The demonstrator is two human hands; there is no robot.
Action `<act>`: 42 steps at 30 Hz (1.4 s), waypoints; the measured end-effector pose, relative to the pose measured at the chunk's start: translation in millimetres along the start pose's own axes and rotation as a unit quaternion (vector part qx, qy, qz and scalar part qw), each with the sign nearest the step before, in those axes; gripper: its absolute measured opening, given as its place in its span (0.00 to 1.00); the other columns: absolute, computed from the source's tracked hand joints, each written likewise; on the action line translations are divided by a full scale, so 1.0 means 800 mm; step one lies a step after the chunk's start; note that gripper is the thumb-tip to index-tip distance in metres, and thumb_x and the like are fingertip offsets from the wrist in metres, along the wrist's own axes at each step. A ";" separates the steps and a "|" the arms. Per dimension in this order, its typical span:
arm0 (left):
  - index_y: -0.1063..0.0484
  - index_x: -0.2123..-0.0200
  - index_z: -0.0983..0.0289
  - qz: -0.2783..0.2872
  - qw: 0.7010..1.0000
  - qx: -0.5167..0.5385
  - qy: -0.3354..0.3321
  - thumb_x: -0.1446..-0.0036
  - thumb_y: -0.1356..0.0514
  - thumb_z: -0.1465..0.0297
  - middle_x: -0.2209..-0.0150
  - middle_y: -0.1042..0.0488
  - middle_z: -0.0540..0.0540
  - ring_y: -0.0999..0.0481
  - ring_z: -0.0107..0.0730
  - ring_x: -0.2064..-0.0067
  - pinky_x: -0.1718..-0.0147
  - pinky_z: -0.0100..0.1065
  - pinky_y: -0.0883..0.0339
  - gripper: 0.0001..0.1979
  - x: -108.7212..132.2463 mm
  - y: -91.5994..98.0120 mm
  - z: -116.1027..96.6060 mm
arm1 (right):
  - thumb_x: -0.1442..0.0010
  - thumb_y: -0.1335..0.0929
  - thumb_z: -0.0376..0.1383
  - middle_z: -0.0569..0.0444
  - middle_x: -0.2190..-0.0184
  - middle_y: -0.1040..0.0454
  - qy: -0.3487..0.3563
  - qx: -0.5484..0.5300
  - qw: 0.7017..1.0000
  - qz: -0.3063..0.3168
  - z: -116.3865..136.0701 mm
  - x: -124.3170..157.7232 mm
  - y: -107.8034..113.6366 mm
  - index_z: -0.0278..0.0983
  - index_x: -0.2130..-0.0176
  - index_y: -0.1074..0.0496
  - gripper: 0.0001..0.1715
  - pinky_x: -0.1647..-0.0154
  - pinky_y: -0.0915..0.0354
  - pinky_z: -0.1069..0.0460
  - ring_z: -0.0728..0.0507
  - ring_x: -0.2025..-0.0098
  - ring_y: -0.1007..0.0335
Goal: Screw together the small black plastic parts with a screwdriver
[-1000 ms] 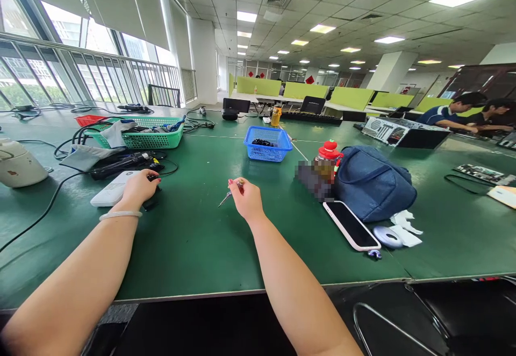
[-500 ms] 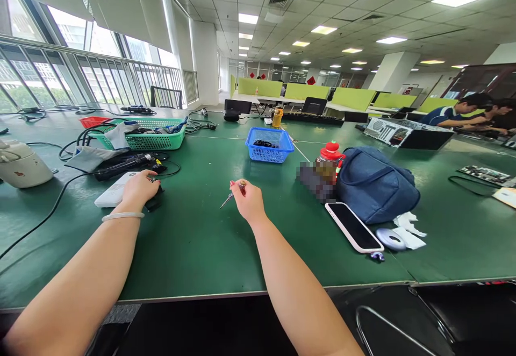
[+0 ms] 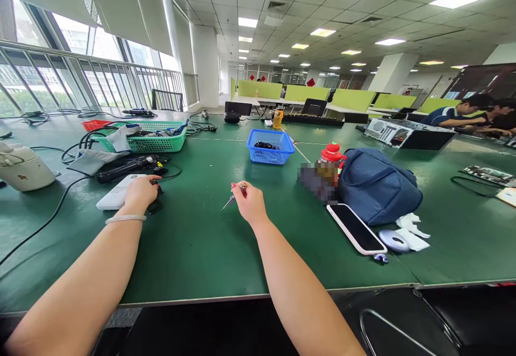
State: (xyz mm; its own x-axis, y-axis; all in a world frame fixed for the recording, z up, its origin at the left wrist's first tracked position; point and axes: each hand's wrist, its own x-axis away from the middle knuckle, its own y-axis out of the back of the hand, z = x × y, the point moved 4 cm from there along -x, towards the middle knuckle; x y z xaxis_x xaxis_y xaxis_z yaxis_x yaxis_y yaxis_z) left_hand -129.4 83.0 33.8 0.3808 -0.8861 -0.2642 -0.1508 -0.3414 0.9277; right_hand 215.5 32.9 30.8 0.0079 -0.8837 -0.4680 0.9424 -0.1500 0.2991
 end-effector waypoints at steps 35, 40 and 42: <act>0.25 0.47 0.60 0.070 0.991 0.115 0.001 0.59 0.45 0.81 0.49 0.22 0.56 0.23 0.43 0.48 0.52 0.34 0.30 0.33 -0.007 0.011 0.007 | 0.38 0.38 0.56 0.58 0.81 0.35 0.007 -0.001 1.000 0.001 0.006 -0.001 0.003 0.38 0.72 0.29 0.27 0.74 0.41 0.53 0.48 0.78 0.38; 0.23 0.50 0.59 0.060 0.991 0.122 0.007 0.58 0.44 0.80 0.52 0.20 0.55 0.22 0.45 0.50 0.54 0.35 0.29 0.29 -0.009 0.010 0.010 | 0.39 0.38 0.56 0.58 0.81 0.36 0.008 -0.003 1.000 -0.001 0.006 -0.001 0.003 0.39 0.72 0.30 0.27 0.74 0.41 0.53 0.47 0.78 0.38; 0.22 0.52 0.59 0.055 0.991 0.124 0.010 0.54 0.44 0.78 0.54 0.19 0.55 0.21 0.44 0.52 0.54 0.35 0.29 0.26 -0.011 0.008 0.011 | 0.39 0.38 0.56 0.58 0.81 0.36 0.007 -0.001 1.000 0.001 0.006 -0.002 0.003 0.39 0.72 0.30 0.27 0.74 0.41 0.53 0.47 0.78 0.38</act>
State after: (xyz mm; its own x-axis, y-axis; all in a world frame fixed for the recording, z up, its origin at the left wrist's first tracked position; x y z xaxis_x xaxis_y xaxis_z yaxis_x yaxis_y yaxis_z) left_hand -141.6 85.6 40.0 0.3678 -0.9166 -0.1569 -0.4110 -0.3116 0.8567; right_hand 216.5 31.6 35.9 0.0136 -0.8774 -0.4795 0.9432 -0.1480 0.2976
